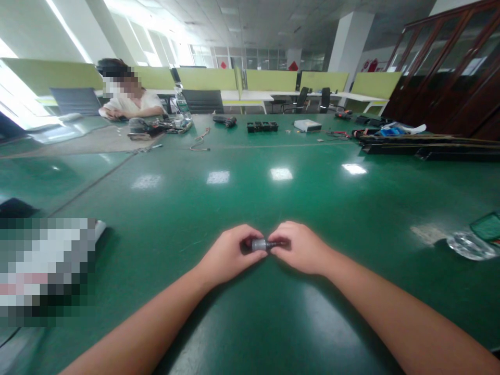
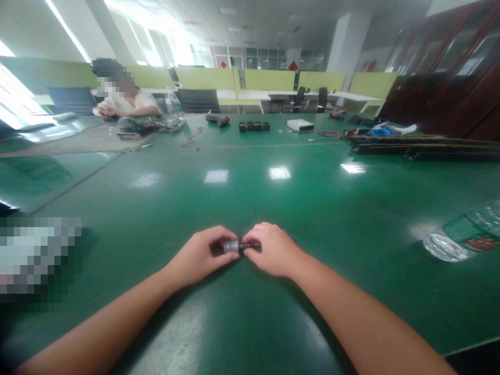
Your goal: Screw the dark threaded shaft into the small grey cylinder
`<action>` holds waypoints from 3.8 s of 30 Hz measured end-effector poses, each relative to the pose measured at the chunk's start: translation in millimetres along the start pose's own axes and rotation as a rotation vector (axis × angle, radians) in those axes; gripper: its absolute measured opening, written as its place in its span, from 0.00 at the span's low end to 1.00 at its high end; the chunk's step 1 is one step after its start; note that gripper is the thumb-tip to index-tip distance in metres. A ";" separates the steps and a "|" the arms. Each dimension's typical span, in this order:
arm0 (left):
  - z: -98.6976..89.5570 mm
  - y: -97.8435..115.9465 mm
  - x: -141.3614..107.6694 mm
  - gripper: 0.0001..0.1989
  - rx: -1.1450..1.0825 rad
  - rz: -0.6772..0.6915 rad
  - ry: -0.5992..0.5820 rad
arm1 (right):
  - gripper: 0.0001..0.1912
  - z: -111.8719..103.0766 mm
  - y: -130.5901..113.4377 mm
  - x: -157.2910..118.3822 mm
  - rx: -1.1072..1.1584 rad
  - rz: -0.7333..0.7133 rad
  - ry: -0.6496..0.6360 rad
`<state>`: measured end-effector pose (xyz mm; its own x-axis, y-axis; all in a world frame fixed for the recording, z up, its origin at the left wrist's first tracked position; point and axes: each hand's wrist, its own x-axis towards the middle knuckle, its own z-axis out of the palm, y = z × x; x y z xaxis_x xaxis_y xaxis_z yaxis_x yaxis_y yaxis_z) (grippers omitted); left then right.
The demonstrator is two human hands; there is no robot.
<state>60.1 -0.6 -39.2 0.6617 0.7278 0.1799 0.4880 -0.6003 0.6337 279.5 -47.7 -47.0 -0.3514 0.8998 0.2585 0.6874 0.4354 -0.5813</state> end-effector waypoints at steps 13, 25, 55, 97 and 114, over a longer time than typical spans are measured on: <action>0.1 0.3 1.1 0.10 -0.015 -0.003 -0.008 | 0.06 1.1 2.5 1.9 0.003 -0.011 0.009; -0.2 -0.6 0.4 0.10 -0.022 -0.012 -0.007 | 0.06 0.7 2.7 1.6 -0.004 -0.018 0.010; -1.2 1.4 0.6 0.10 0.001 -0.011 -0.002 | 0.05 -7.1 6.1 -0.6 -0.006 0.005 -0.024; -2.0 0.7 0.1 0.10 -0.006 -0.011 0.001 | 0.03 -20.3 8.2 -5.0 -0.025 0.083 -0.050; -1.9 -0.8 0.1 0.10 -0.013 -0.019 -0.009 | 0.03 -26.4 10.2 -6.2 -0.054 0.103 -0.076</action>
<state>58.7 0.5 -38.3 0.6574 0.7360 0.1615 0.4930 -0.5822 0.6465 305.5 -48.2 -34.1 -0.3227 0.9363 0.1387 0.7551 0.3430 -0.5587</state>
